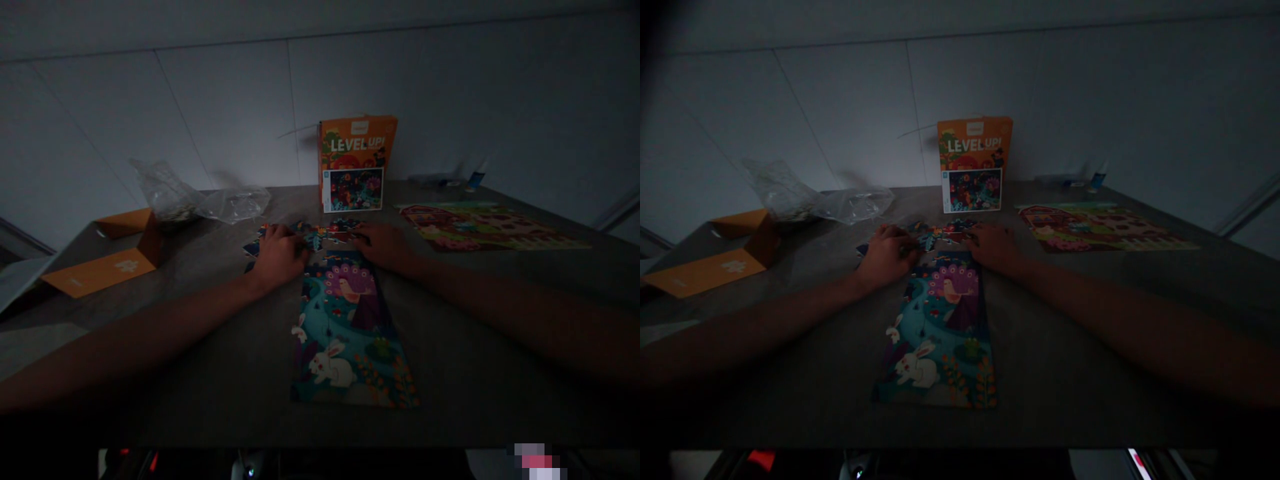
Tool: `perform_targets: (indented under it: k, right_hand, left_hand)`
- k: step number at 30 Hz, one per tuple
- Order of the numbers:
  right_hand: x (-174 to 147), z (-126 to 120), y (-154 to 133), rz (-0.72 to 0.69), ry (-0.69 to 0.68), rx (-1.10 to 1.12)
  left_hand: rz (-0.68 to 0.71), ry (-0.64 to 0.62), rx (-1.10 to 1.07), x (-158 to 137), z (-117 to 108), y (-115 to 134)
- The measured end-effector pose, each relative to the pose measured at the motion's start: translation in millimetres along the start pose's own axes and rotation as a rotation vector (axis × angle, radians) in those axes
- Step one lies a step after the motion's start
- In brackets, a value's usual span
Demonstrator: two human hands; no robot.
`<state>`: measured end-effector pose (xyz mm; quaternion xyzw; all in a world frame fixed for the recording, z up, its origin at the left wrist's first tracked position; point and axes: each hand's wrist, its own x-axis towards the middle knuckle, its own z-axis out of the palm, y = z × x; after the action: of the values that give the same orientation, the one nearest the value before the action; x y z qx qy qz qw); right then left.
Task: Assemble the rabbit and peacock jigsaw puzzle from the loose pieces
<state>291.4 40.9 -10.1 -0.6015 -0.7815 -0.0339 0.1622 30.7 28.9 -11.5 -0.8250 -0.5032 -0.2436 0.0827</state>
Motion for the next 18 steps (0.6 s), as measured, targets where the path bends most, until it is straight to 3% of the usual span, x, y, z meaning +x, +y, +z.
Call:
perform_targets:
  k: [7, 18]
  right_hand:
    - [-3.8, -0.3, -4.2, 0.131, 0.028, -0.104]
    - [0.4, 1.0, 4.6, 0.081, 0.058, -0.030]
  left_hand:
    - [-0.021, -0.019, -0.020, -0.1, -0.2, 1.1]
    - [-0.046, -0.032, 0.000, 0.0, -1.8, 2.8]
